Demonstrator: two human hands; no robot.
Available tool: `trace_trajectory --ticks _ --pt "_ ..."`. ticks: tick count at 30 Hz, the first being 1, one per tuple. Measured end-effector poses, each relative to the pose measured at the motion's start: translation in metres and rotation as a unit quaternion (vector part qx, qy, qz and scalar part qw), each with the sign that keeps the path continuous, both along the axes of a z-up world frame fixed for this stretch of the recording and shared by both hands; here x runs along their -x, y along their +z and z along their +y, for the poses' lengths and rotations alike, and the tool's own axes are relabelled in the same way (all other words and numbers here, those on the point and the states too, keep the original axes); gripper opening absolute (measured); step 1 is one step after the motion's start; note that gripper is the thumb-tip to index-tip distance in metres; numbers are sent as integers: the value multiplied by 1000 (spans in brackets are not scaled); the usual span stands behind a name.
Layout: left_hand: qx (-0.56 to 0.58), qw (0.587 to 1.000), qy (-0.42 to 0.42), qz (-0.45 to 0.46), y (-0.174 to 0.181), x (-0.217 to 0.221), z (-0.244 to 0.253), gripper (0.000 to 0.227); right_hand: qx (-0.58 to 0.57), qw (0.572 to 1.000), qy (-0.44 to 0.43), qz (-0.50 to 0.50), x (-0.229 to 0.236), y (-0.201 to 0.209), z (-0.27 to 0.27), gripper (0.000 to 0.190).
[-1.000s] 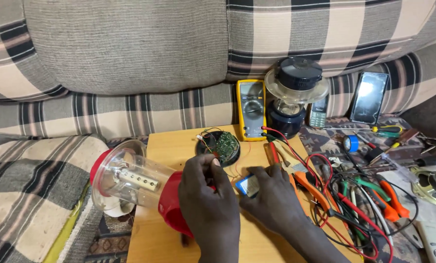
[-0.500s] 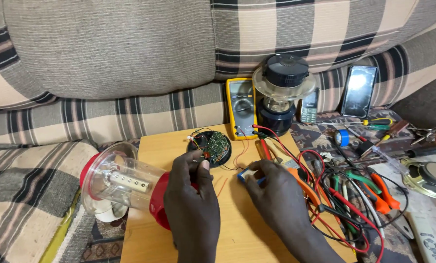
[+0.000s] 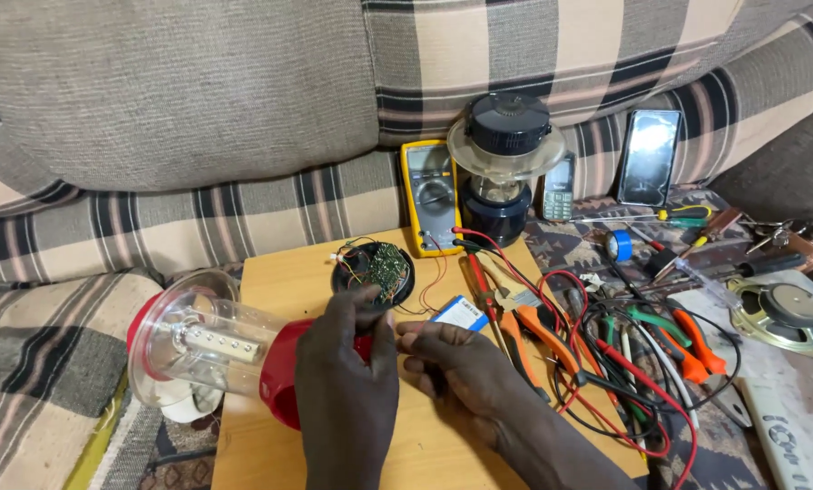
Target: A person is repairing or assembling a portable LED lamp by connecting a battery to a circuit board and fitting the components into the housing.
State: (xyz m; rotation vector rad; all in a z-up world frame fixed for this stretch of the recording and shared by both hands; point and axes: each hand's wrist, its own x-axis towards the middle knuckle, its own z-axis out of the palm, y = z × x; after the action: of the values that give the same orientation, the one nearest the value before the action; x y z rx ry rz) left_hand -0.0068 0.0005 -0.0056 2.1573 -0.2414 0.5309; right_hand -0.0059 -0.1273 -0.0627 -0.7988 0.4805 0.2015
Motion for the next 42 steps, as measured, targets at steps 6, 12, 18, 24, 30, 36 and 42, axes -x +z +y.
trace_trajectory --ticks 6,12,18,24,30,36,42 --pt "-95 992 47 -67 -19 2 -3 21 149 988 -3 37 2 34 0 17" --pt "-79 990 50 -106 -17 4 -6 24 196 980 -17 -21 -12 -8 -17 7" --pt "-41 993 69 -87 -22 4 -9 20 599 800 4 29 -8 29 -34 23" --pt "-39 994 66 -83 -23 2 -8 20 746 628 169 -142 -11 9 -45 53" --pt "-10 993 74 -94 -19 4 -7 19 787 579 213 -25 -7 22 -44 34" --pt "-20 996 64 -62 -18 3 -6 27 804 570 116 -125 -6 0 -46 35" --pt "-47 995 50 -68 -19 3 -4 36 787 557 122 -236 -13 -25 -39 51"
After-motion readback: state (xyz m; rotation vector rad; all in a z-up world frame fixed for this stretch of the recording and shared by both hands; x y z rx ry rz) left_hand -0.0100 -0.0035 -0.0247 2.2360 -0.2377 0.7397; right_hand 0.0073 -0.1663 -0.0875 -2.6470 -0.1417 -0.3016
